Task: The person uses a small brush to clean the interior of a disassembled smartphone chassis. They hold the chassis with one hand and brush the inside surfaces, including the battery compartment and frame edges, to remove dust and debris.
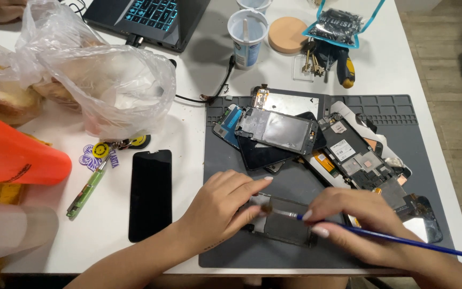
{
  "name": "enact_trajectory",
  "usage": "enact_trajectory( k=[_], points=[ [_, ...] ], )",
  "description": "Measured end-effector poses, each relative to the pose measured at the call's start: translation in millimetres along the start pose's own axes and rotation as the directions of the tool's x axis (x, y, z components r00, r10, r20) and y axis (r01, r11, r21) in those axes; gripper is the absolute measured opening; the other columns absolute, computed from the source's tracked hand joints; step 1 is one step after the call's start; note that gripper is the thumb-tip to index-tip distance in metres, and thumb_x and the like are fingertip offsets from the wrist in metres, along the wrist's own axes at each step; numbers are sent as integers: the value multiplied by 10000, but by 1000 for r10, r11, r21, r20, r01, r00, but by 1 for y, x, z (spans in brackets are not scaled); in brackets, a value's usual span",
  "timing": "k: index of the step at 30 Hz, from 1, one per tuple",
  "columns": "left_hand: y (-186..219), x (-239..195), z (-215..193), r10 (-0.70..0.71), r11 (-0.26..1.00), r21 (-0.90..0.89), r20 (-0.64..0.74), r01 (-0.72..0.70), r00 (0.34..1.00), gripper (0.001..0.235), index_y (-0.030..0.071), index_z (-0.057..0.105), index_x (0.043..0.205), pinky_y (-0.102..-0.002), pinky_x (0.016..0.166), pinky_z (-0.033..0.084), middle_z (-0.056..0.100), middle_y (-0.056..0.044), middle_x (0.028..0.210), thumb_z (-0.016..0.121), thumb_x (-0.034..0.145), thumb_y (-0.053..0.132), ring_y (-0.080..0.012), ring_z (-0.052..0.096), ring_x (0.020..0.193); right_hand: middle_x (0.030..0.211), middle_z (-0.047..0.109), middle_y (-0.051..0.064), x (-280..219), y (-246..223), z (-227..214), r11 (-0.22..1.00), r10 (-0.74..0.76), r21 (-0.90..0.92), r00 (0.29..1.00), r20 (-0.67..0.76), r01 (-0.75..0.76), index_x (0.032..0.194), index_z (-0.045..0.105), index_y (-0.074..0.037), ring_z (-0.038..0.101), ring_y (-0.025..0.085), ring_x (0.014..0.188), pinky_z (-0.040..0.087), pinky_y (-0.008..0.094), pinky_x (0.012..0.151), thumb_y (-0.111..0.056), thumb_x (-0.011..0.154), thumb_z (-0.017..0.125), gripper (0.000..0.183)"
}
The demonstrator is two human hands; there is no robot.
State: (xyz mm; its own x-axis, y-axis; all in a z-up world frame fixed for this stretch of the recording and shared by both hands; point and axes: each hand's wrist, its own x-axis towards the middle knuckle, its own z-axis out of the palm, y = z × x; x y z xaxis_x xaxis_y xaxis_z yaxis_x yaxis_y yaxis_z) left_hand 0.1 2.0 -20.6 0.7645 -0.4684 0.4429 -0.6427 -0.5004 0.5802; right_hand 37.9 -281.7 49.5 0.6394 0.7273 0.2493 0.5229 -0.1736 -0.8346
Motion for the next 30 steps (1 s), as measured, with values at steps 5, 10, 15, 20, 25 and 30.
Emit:
enact_trajectory(
  k=[5, 10, 15, 20, 25, 30],
  points=[
    [-3, 2, 2, 100, 986, 144, -89, -87, 991, 624, 42, 684, 1283, -378, 759, 464, 680, -75, 1014, 884, 856, 449, -262, 639, 922, 870, 836, 26, 0, 3, 0, 999, 39, 14, 994, 105, -41, 909, 745, -100, 834, 179, 781, 630, 276, 718, -239, 983, 644, 187],
    [-2, 5, -6, 98, 989, 121, -136, -81, 986, 540, 50, 699, 1218, -369, 736, 463, 694, -71, 992, 891, 863, 410, -255, 655, 917, 845, 818, -1, -6, 8, -1, 965, 119, -214, 982, -148, -149, 886, 731, -101, 804, 135, 765, 608, 250, 747, -233, 947, 661, 162],
    [-7, 7, -13, 61, 995, 84, -123, -51, 991, 189, 110, 710, 868, -353, 663, 379, 683, -9, 833, 686, 1037, 190, -219, 610, 821, 790, 791, -47, -14, 26, 2, 942, 257, -175, 952, -164, -285, 877, 711, -149, 709, 71, 675, 568, 235, 678, -230, 873, 785, 110],
    [-25, -2, -12, -28, 998, 59, 112, 21, 993, 577, 100, 724, 1178, -417, 870, 423, 665, -49, 1096, 735, 821, 554, -262, 588, 1077, 765, 753, -3, -10, 29, 0, 892, 435, -30, 873, -222, -452, 816, 715, -106, 634, 86, 642, 483, 241, 526, -173, 858, 815, 128],
    [-29, -6, -14, -67, 995, 91, 282, 42, 957, 1110, 129, 633, 1388, -490, 1040, 331, 599, -91, 1317, 894, 521, 771, -309, 507, 1266, 955, 759, 102, -1, 7, 4, 891, 454, 111, 867, -204, -440, 984, 790, 2, 731, 130, 826, 622, 224, 744, -27, 865, 763, 126],
    [-38, -7, -14, -80, 989, 142, 265, 43, 961, 1080, 127, 632, 1366, -481, 1024, 348, 598, -67, 1270, 1023, 495, 631, -290, 516, 1251, 872, 801, 129, 6, 5, 15, 956, 261, -73, 938, -228, -283, 1022, 744, 16, 787, 197, 819, 608, 272, 809, -77, 933, 665, 151]
  ],
)
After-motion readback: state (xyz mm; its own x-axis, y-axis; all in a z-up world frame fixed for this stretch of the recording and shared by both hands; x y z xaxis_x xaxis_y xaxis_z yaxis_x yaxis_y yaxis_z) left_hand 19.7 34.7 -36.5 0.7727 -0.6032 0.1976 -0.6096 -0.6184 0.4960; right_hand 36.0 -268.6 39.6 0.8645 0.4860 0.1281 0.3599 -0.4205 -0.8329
